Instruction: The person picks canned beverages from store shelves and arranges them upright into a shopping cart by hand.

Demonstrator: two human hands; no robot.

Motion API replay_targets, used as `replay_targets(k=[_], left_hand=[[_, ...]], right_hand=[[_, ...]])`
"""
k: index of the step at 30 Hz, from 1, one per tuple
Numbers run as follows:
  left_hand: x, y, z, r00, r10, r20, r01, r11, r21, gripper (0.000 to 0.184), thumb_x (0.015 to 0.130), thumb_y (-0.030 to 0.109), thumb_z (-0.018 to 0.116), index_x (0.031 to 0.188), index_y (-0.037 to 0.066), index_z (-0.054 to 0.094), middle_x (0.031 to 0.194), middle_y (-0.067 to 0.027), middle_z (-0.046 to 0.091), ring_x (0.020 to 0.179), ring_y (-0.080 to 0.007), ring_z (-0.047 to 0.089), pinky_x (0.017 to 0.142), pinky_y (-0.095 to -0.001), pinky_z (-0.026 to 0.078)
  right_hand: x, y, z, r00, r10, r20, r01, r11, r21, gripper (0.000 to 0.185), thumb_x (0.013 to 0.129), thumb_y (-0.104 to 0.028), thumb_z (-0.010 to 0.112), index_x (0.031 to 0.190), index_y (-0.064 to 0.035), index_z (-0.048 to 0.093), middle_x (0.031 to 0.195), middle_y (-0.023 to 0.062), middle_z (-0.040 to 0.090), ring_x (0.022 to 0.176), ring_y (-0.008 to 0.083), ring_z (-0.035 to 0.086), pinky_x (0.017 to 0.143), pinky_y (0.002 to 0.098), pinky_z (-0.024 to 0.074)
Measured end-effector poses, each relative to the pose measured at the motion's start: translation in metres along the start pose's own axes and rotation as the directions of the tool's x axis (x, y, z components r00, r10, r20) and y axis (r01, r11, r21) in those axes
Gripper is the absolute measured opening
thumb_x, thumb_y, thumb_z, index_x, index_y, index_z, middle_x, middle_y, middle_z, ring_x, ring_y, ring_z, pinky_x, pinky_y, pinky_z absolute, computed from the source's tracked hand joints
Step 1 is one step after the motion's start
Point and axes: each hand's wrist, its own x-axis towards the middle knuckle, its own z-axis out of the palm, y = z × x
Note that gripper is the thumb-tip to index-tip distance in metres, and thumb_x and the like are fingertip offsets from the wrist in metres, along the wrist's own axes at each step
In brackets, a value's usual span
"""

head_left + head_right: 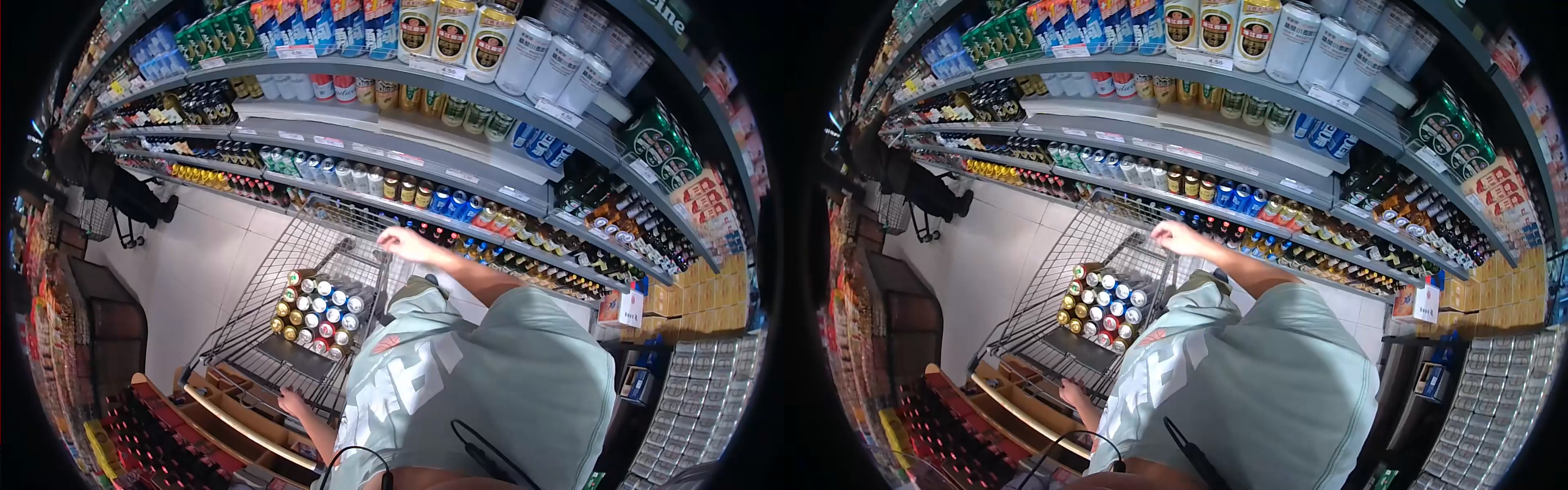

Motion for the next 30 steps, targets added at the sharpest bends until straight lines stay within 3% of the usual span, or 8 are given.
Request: replay_targets(k=[4,5,7,12,15,18,22,30], left_hand=[[0.0,0.005,-0.003,1.0,0.013,0.028,-0.015,0.997,0.072,0.038,0.104,0.029,0.048,0.12,-0.005,0.057,0.107,-0.0142,0.071,0.07,-0.0262,0.07,0.055,-0.0319,0.053],[0.003,0.005,-0.003,1.0,-0.012,-0.005,0.012,0.995,0.104,0.038,0.104,0.028,0.047,0.12,-0.005,0.057,0.108,-0.0149,0.071,0.071,-0.0264,0.07,0.056,-0.0329,0.054],[0.012,0.003,-0.001,0.999,-0.034,-0.029,0.037,0.99,0.136,0.038,0.104,0.027,0.046,0.121,-0.005,0.057,0.108,-0.0157,0.071,0.072,-0.0266,0.071,0.056,-0.0339,0.054],[-0.003,0.007,-0.004,0.995,0.095,-0.043,-0.084,0.973,0.213,0.041,0.102,0.028,0.045,0.104,-0.009,0.063,0.092,-0.0196,0.072,0.069,-0.0276,0.071,0.061,-0.0388,0.055],[0.001,0.022,0.003,0.992,0.039,-0.117,-0.018,0.985,0.174,0.041,0.098,0.026,0.047,0.096,-0.009,0.066,0.085,-0.0222,0.07,0.068,-0.0311,0.07,0.067,-0.042,0.055],[0.005,0.011,0.001,0.979,0.145,-0.143,-0.108,0.965,0.237,0.04,0.096,0.026,0.048,0.094,-0.01,0.067,0.085,-0.0238,0.07,0.068,-0.033,0.07,0.063,-0.0428,0.055],[0.022,0.009,0.004,0.979,0.169,-0.113,-0.148,0.973,0.175,0.04,0.095,0.026,0.049,0.095,-0.01,0.066,0.086,-0.0251,0.069,0.068,-0.0334,0.07,0.062,-0.043,0.056],[0.028,0.008,0.003,0.988,0.119,-0.095,-0.099,0.977,0.191,0.041,0.097,0.029,0.049,0.099,-0.009,0.064,0.088,-0.0241,0.07,0.069,-0.0324,0.071,0.064,-0.0428,0.056]], right_hand=[[-0.025,-0.158,-0.091,0.975,-0.117,-0.19,0.066,0.965,-0.256,0.017,0.096,-0.013,0.064,0.11,-0.0044,0.068,0.106,0.0068,0.069,0.1,0.0162,0.065,0.087,0.0326,0.0523],[-0.034,-0.188,-0.113,0.936,-0.279,-0.214,0.203,0.926,-0.318,0.017,0.095,-0.012,0.063,0.11,-0.0042,0.068,0.104,0.0079,0.068,0.1,0.0181,0.065,0.088,0.0331,0.0514],[-0.057,-0.256,-0.155,0.804,-0.562,-0.196,0.35,0.713,-0.608,0.015,0.094,-0.011,0.063,0.107,-0.004,0.068,0.104,0.0099,0.068,0.101,0.0241,0.065,0.091,0.0361,0.0514],[-0.095,-0.362,-0.271,0.577,-0.808,-0.123,0.161,0.259,-0.952,0.018,0.095,-0.017,0.064,0.106,-0.0041,0.068,0.11,0.0114,0.068,0.11,0.0289,0.063,0.099,0.0383,0.0479],[-0.107,-0.391,-0.331,0.662,-0.729,-0.176,-0.084,0.16,-0.983,0.038,0.097,-0.033,0.065,0.122,-0.0049,0.064,0.126,0.0113,0.063,0.126,0.0289,0.055,0.108,0.0388,0.0414],[-0.104,-0.392,-0.381,0.747,-0.583,-0.32,-0.289,0.15,-0.946,0.069,0.09,-0.054,0.068,0.141,-0.0093,0.055,0.141,0.0159,0.057,0.136,0.0316,0.05,0.113,0.0416,0.0398],[-0.093,-0.377,-0.419,0.855,-0.29,-0.43,-0.34,0.312,-0.887,0.094,0.077,-0.067,0.074,0.147,-0.0088,0.05,0.14,0.0217,0.058,0.131,0.0346,0.056,0.109,0.0419,0.0451],[-0.088,-0.367,-0.43,0.889,-0.245,-0.388,-0.31,0.302,-0.901,0.095,0.077,-0.07,0.071,0.147,-0.0097,0.05,0.134,0.0218,0.062,0.126,0.0352,0.06,0.108,0.0408,0.0462]])
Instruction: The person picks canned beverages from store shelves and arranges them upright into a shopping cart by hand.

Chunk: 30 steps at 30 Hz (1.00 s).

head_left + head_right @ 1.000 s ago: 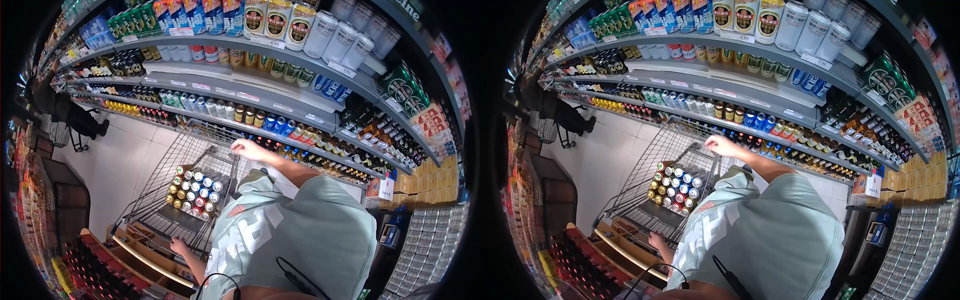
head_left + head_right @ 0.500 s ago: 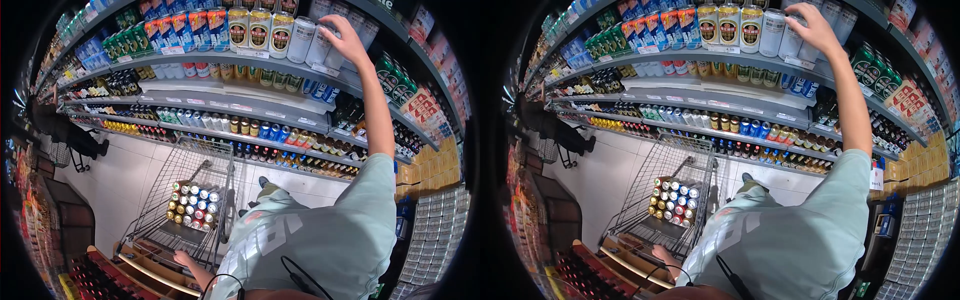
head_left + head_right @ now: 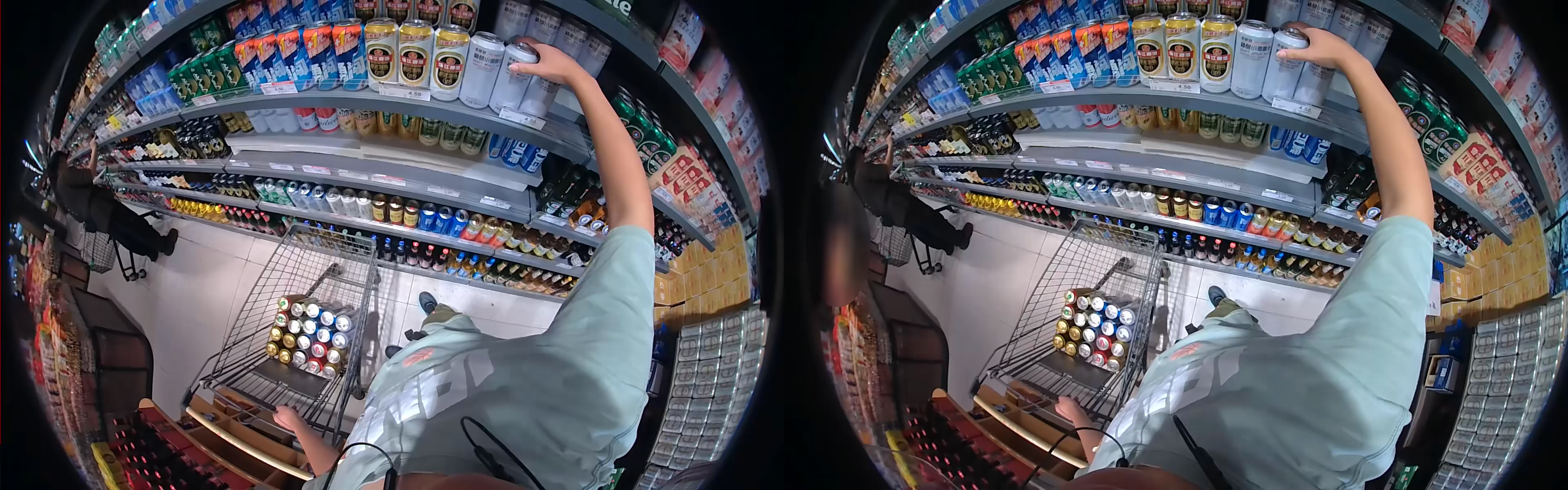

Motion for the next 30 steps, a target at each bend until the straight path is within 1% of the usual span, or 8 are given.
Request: replay_targets(k=[5,12,19,23,25,26,28,30], left_hand=[[-0.007,0.005,-0.002,0.999,0.026,-0.037,-0.024,0.998,0.06,0.04,0.097,0.029,0.049,0.099,-0.007,0.065,0.092,-0.0227,0.072,0.073,-0.0316,0.072,0.067,-0.0431,0.056],[-0.015,0.016,-0.005,0.998,0.065,-0.016,-0.065,0.997,0.03,0.039,0.096,0.027,0.047,0.1,-0.008,0.066,0.093,-0.0241,0.071,0.075,-0.033,0.072,0.067,-0.0442,0.056],[0.006,-0.001,0.004,0.998,0.032,-0.061,-0.026,0.995,0.096,0.038,0.092,0.024,0.046,0.102,-0.008,0.065,0.1,-0.0239,0.07,0.083,-0.0344,0.071,0.072,-0.0445,0.056],[0.021,-0.021,0.012,1.0,-0.004,-0.014,0.001,0.986,-0.168,0.028,0.085,0.018,0.054,0.105,-0.002,0.056,0.082,-0.0144,0.06,0.066,-0.0238,0.061,0.051,-0.0397,0.049],[0.009,-0.018,0.012,1.0,-0.019,0.003,0.019,0.977,-0.212,0.03,0.084,0.022,0.053,0.104,0.001,0.058,0.083,-0.0145,0.064,0.069,-0.0263,0.061,0.063,-0.0404,0.049],[-0.001,-0.007,0.007,0.999,0.023,-0.043,-0.022,0.999,0.028,0.034,0.083,0.028,0.051,0.099,0.0,0.062,0.088,-0.019,0.066,0.076,-0.0296,0.062,0.072,-0.0432,0.049],[0.021,-0.03,0.016,0.997,0.066,-0.048,-0.064,0.997,0.049,0.043,0.084,0.031,0.05,0.105,-0.004,0.065,0.102,-0.0259,0.069,0.093,-0.0408,0.065,0.085,-0.0454,0.05],[0.026,-0.032,0.017,0.992,0.08,-0.102,-0.062,0.984,0.168,0.046,0.087,0.031,0.048,0.108,-0.007,0.065,0.11,-0.0315,0.067,0.107,-0.0472,0.063,0.094,-0.0503,0.049]], right_hand=[[0.0,0.001,0.005,0.997,0.032,-0.064,-0.038,0.995,-0.088,0.095,0.079,-0.073,0.065,0.147,-0.0092,0.05,0.133,0.021,0.064,0.123,0.0349,0.062,0.104,0.041,0.0487],[-0.003,0.006,0.006,0.994,-0.022,-0.104,0.015,0.998,-0.067,0.098,0.077,-0.071,0.071,0.141,0.0003,0.054,0.128,0.0248,0.065,0.119,0.0374,0.064,0.101,0.0419,0.0503],[-0.018,0.004,0.008,0.981,-0.045,-0.191,0.029,0.996,-0.082,0.084,0.077,-0.066,0.075,0.135,-0.0068,0.061,0.118,0.0207,0.071,0.111,0.0379,0.067,0.095,0.0434,0.0524],[-0.033,-0.006,0.007,0.958,-0.086,-0.273,0.057,0.992,-0.114,0.076,0.079,-0.06,0.077,0.135,-0.0116,0.061,0.111,0.0192,0.073,0.1,0.0342,0.071,0.086,0.0403,0.0534],[-0.042,-0.025,0.002,0.955,-0.018,-0.296,-0.019,0.992,-0.124,0.073,0.079,-0.052,0.081,0.134,-0.0092,0.062,0.112,0.0194,0.072,0.097,0.0309,0.071,0.085,0.0375,0.0534],[-0.035,-0.001,0.006,0.919,-0.14,-0.369,0.072,0.979,-0.192,0.072,0.079,-0.049,0.083,0.134,-0.0078,0.062,0.114,0.0186,0.072,0.099,0.0289,0.071,0.087,0.0364,0.053],[-0.041,-0.016,-0.009,0.959,0.009,-0.283,-0.046,0.991,-0.124,0.076,0.08,-0.046,0.084,0.137,-0.0022,0.058,0.12,0.0214,0.07,0.109,0.0283,0.069,0.093,0.0355,0.0512],[-0.04,-0.006,-0.018,0.937,-0.15,-0.315,0.085,0.974,-0.212,0.069,0.083,-0.035,0.084,0.137,-0.0011,0.057,0.124,0.0213,0.068,0.113,0.0267,0.067,0.097,0.0344,0.0497]])
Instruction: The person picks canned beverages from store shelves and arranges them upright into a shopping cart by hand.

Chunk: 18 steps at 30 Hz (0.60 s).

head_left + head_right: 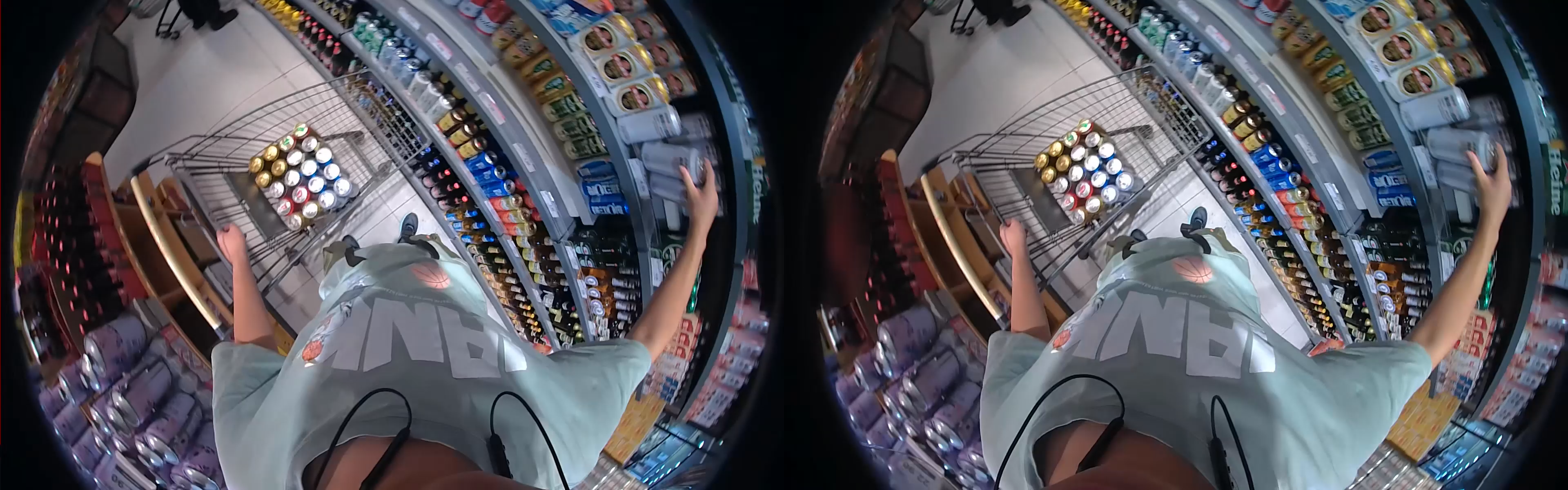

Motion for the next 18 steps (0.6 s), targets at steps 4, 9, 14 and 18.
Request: replay_targets(k=[4,9,14,18], left_hand=[[-0.023,0.031,-0.022,0.998,-0.057,0.002,0.057,0.996,0.066,0.046,0.089,0.03,0.047,0.111,-0.007,0.063,0.111,-0.0332,0.066,0.11,-0.0487,0.062,0.096,-0.0519,0.048],[-0.032,0.041,-0.025,0.999,-0.046,-0.001,0.046,0.999,0.025,0.046,0.09,0.031,0.047,0.112,-0.005,0.063,0.11,-0.0316,0.067,0.107,-0.0491,0.063,0.095,-0.0524,0.049],[-0.045,0.056,-0.034,0.997,-0.081,-0.006,0.081,0.994,0.067,0.045,0.091,0.032,0.048,0.114,-0.003,0.063,0.112,-0.03,0.067,0.108,-0.0483,0.062,0.095,-0.0523,0.049],[-0.037,0.041,-0.025,0.993,-0.113,-0.033,0.115,0.992,0.055,0.043,0.091,0.033,0.05,0.113,-0.001,0.064,0.111,-0.0283,0.068,0.107,-0.0472,0.063,0.094,-0.0522,0.049]], right_hand=[[0.002,-0.019,-0.026,0.991,-0.129,-0.047,0.13,0.991,0.036,0.064,0.083,-0.019,0.085,0.137,0.0,0.057,0.127,0.017,0.067,0.117,0.0219,0.064,0.102,0.0332,0.0485],[0.004,-0.094,-0.033,0.915,-0.401,-0.048,0.392,0.854,0.341,0.07,0.074,-0.002,0.086,0.137,0.0027,0.056,0.13,0.0134,0.065,0.118,0.0221,0.062,0.104,0.0353,0.0486],[0.0,-0.242,0.021,0.82,-0.573,-0.008,0.493,0.698,0.52,0.096,0.055,-0.045,0.095,0.13,0.0035,0.061,0.12,0.0155,0.069,0.107,0.0262,0.066,0.096,0.0387,0.0517],[-0.002,-0.364,0.115,0.655,-0.739,-0.158,0.621,0.407,0.669,0.092,0.05,-0.057,0.092,0.12,-0.0021,0.067,0.103,0.0134,0.071,0.091,0.0299,0.068,0.083,0.0387,0.0539]])
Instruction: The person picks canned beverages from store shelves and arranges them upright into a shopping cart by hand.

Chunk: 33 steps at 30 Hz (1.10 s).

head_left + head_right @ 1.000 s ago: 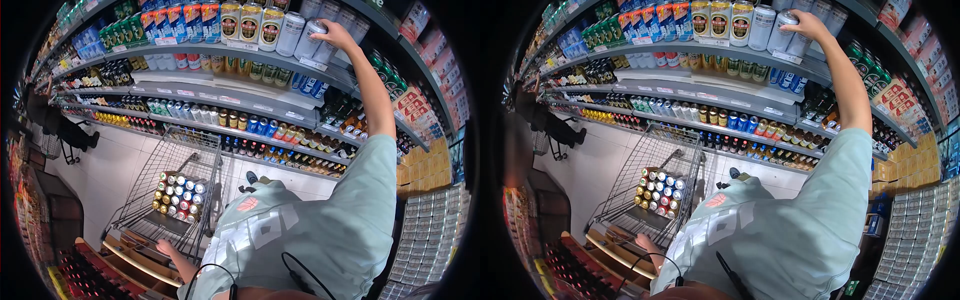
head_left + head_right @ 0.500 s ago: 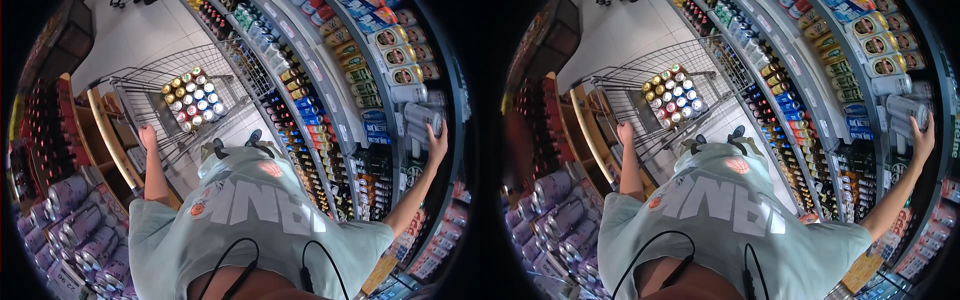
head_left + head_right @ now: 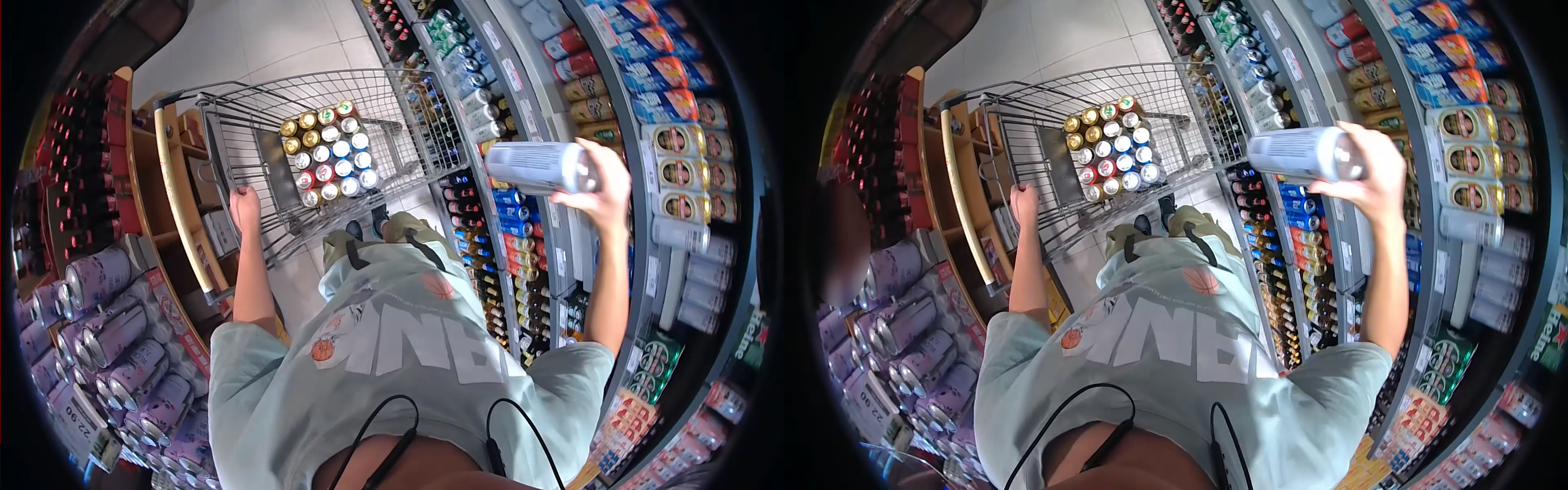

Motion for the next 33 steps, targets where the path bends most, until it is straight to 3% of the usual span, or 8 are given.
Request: replay_targets(k=[6,9,13,16,18,23,25,33], left_hand=[[-0.014,0.015,-0.013,0.998,-0.056,0.012,0.056,0.998,-0.001,0.03,0.086,0.028,0.059,0.104,0.004,0.065,0.101,-0.0208,0.07,0.099,-0.0405,0.066,0.088,-0.0477,0.051],[-0.019,0.013,-0.013,0.988,-0.154,0.028,0.154,0.988,0.007,0.028,0.087,0.027,0.062,0.105,0.006,0.064,0.1,-0.0168,0.072,0.097,-0.0354,0.069,0.086,-0.044,0.052],[-0.034,0.025,-0.016,0.993,-0.086,-0.081,0.088,0.996,0.017,0.026,0.088,0.02,0.064,0.109,0.006,0.063,0.099,-0.0136,0.074,0.09,-0.031,0.071,0.083,-0.04,0.053],[-0.038,0.037,-0.019,0.99,-0.13,-0.055,0.129,0.992,-0.008,0.024,0.088,0.015,0.063,0.11,0.005,0.062,0.089,-0.009,0.073,0.071,-0.0194,0.067,0.072,-0.0346,0.053],[-0.038,0.045,-0.018,0.99,-0.113,-0.081,0.113,0.994,-0.003,0.021,0.088,0.013,0.063,0.108,0.007,0.062,0.078,-0.0053,0.07,0.065,-0.014,0.065,0.065,-0.0314,0.051],[-0.04,0.05,-0.016,0.986,-0.145,-0.076,0.137,0.985,-0.102,0.024,0.09,0.009,0.064,0.112,0.001,0.058,0.101,-0.005,0.073,0.072,-0.0098,0.064,0.064,-0.0279,0.052],[-0.04,0.048,-0.019,0.985,-0.174,-0.013,0.174,0.984,-0.028,0.03,0.093,0.006,0.061,0.121,-0.002,0.053,0.109,-0.0086,0.07,0.081,-0.0122,0.066,0.077,-0.0273,0.056],[-0.041,0.054,-0.017,0.987,-0.152,-0.047,0.151,0.988,-0.016,0.024,0.092,0.008,0.062,0.113,-0.001,0.057,0.104,-0.007,0.072,0.075,-0.0115,0.063,0.072,-0.0282,0.052]], right_hand=[[0.082,0.04,0.228,0.99,-0.095,0.102,0.072,0.976,0.203,0.081,0.056,-0.058,0.089,0.116,-0.0077,0.07,0.09,0.0074,0.069,0.083,0.0269,0.065,0.078,0.0382,0.0504],[0.099,0.074,0.354,0.976,-0.157,0.148,0.115,0.959,0.259,0.079,0.058,-0.054,0.089,0.118,-0.0077,0.069,0.092,0.0076,0.069,0.082,0.0276,0.064,0.077,0.0391,0.0498],[0.113,0.108,0.498,0.942,-0.225,0.247,0.164,0.956,0.244,0.08,0.057,-0.05,0.089,0.122,-0.0084,0.067,0.099,0.0076,0.071,0.086,0.0265,0.064,0.08,0.0384,0.0497],[0.112,0.125,0.573,0.919,-0.224,0.325,0.164,0.965,0.203,0.077,0.057,-0.046,0.09,0.121,-0.0106,0.066,0.104,0.0047,0.072,0.089,0.0231,0.064,0.08,0.0372,0.0486],[0.113,0.133,0.611,0.92,-0.22,0.324,0.164,0.968,0.191,0.075,0.058,-0.046,0.09,0.12,-0.0115,0.065,0.104,0.0034,0.072,0.088,0.022,0.063,0.081,0.0369,0.0478],[0.102,0.145,0.667,0.919,-0.244,0.308,0.205,0.966,0.155,0.077,0.062,-0.046,0.089,0.127,-0.0122,0.064,0.11,0.0035,0.071,0.09,0.0219,0.063,0.078,0.0351,0.0463],[0.1,0.145,0.676,0.927,-0.258,0.272,0.218,0.962,0.166,0.076,0.063,-0.045,0.089,0.127,-0.0129,0.063,0.112,0.0031,0.071,0.092,0.0214,0.063,0.079,0.0349,0.046],[0.083,0.146,0.677,0.904,-0.26,0.34,0.23,0.965,0.126,0.076,0.066,-0.042,0.086,0.133,-0.0172,0.059,0.122,0.0029,0.062,0.107,0.0209,0.058,0.092,0.0355,0.0432]])
